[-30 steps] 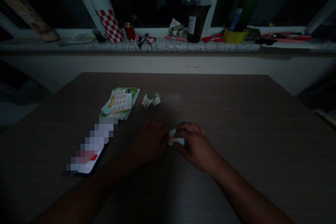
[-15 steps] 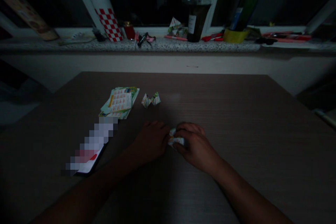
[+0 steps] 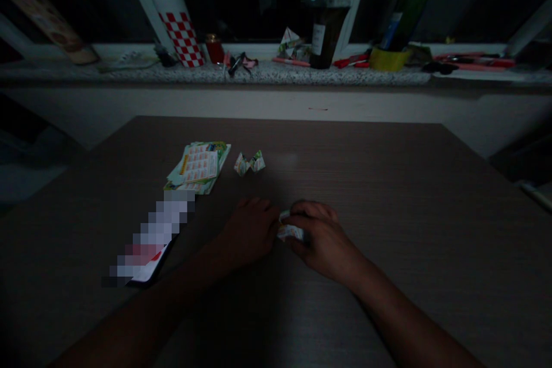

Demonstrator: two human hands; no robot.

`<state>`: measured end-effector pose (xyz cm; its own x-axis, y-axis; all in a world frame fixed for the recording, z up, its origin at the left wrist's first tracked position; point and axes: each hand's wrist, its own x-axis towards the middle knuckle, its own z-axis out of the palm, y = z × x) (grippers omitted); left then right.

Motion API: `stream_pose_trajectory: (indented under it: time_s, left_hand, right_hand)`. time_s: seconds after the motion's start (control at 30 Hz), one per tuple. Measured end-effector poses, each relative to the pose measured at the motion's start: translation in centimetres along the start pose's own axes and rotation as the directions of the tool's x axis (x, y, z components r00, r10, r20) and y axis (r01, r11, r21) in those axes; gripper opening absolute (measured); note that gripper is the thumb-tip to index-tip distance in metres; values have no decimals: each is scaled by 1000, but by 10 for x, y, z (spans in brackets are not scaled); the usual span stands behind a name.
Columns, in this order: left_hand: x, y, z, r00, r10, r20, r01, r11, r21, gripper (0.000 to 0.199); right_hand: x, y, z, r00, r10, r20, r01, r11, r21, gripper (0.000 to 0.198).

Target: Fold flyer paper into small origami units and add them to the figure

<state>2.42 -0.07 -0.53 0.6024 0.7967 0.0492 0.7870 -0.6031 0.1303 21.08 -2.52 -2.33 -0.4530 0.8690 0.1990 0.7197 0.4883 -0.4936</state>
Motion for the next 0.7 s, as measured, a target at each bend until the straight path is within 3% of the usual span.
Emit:
stream_pose_trajectory:
  time_s: [0.17, 0.7]
  left_hand:
    - [0, 0, 1, 1000, -2, -13, 2, 1000, -5, 21]
    - [1, 0, 0, 1000, 4, -4, -4, 1000, -4, 21]
  right_hand:
    - [1, 0, 1, 1000, 16, 10, -16, 1000, -18, 35]
    - [15, 1, 11, 994, 55, -90, -59, 998, -39, 6]
